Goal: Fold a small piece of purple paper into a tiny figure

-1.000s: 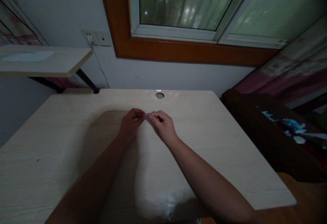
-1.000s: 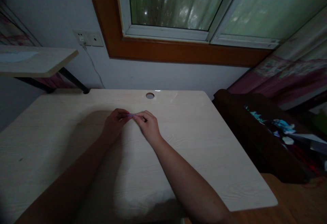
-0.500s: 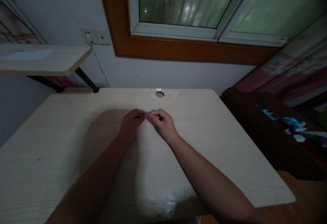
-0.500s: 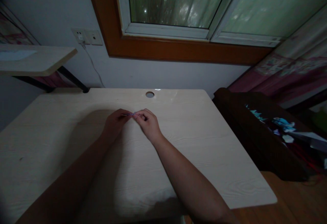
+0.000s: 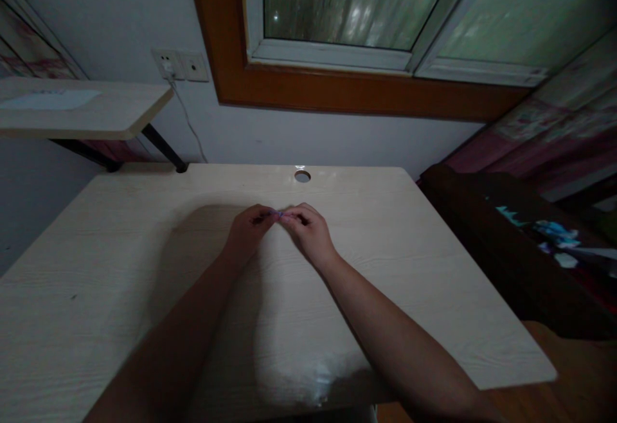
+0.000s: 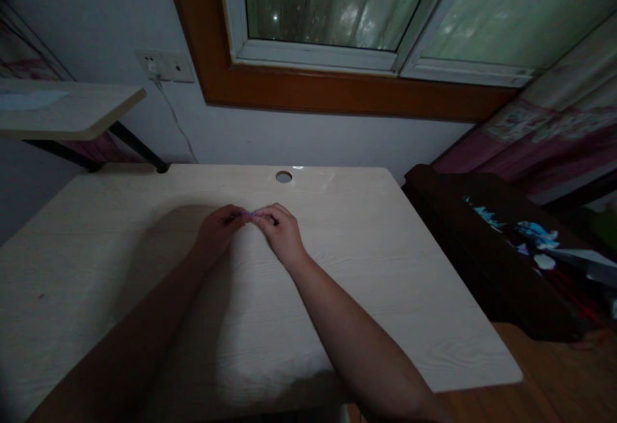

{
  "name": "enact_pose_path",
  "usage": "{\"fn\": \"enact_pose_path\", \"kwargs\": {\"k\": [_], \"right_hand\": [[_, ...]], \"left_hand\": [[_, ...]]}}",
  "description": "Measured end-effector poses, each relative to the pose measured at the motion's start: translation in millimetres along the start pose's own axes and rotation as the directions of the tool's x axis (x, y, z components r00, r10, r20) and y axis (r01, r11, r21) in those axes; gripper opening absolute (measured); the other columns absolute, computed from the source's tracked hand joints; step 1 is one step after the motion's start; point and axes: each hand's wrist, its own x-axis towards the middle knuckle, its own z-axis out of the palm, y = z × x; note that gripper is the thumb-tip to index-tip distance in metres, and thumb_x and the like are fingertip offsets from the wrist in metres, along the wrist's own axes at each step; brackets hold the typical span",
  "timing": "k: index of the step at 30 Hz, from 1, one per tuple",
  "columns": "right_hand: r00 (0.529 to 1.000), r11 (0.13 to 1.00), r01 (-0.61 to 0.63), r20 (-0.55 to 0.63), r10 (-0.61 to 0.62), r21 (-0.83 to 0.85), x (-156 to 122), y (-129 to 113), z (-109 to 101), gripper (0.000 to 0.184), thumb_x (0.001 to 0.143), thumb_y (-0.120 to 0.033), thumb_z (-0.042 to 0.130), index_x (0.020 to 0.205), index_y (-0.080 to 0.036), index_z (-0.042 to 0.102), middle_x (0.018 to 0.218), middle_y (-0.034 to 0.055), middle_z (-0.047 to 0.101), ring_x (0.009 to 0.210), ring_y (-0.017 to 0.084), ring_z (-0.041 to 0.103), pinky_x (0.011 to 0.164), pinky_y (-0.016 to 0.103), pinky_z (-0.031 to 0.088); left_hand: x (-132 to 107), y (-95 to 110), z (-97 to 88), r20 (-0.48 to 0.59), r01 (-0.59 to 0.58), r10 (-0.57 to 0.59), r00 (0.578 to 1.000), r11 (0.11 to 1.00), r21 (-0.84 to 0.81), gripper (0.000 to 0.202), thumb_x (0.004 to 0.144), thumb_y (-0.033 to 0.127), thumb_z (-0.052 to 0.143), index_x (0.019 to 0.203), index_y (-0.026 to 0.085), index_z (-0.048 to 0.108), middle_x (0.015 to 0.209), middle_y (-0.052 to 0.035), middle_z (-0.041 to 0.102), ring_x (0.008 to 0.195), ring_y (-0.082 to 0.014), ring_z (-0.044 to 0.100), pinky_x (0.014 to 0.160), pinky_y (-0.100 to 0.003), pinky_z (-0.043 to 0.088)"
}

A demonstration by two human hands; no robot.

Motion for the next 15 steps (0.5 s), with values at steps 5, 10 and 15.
{"fn": "enact_pose_path", "kwargs": {"k": [5, 10, 15], "right_hand": [[1.000, 1.000, -0.023, 0.003, 0.023, 0.021, 0.4, 2.9, 0.4, 0.011, 0.083, -0.034, 0.074, 0.082, -0.023, 0.073, 0.079, 0.0005, 0.063, 0.069, 0.014, 0.055, 0.066, 0.028, 0.045], [1.000, 0.999, -0.020, 0.011, 0.019, 0.033, 0.4, 3.4, 0.4, 0.009, 0.083, -0.032, 0.073, 0.084, -0.023, 0.073, 0.079, -0.0003, 0.062, 0.067, 0.013, 0.053, 0.065, 0.027, 0.044], [0.998, 0.997, -0.051, 0.025, 0.050, 0.054, 0.5, 2.5, 0.6, 0.011, 0.083, -0.034, 0.073, 0.083, -0.023, 0.073, 0.078, 0.0000, 0.060, 0.066, 0.013, 0.052, 0.063, 0.027, 0.044]], "left_hand": [[0.4, -1.3, -0.2, 0.008, -0.016, 0.016, 1.000, 1.000, 0.022, 0.019, 0.082, 0.040, 0.069, 0.084, 0.022, 0.074, 0.079, -0.0013, 0.072, 0.074, -0.0181, 0.065, 0.074, -0.030, 0.052], [-0.1, -4.1, 0.3, 0.006, -0.031, 0.031, 1.000, 0.999, 0.025, 0.019, 0.083, 0.040, 0.069, 0.086, 0.022, 0.074, 0.082, -0.0020, 0.073, 0.076, -0.0183, 0.066, 0.075, -0.030, 0.052], [-0.6, -2.6, 0.8, 0.000, -0.017, 0.017, 1.000, 1.000, 0.009, 0.019, 0.082, 0.039, 0.070, 0.085, 0.021, 0.073, 0.081, -0.0022, 0.072, 0.075, -0.0177, 0.066, 0.073, -0.029, 0.052]]}}
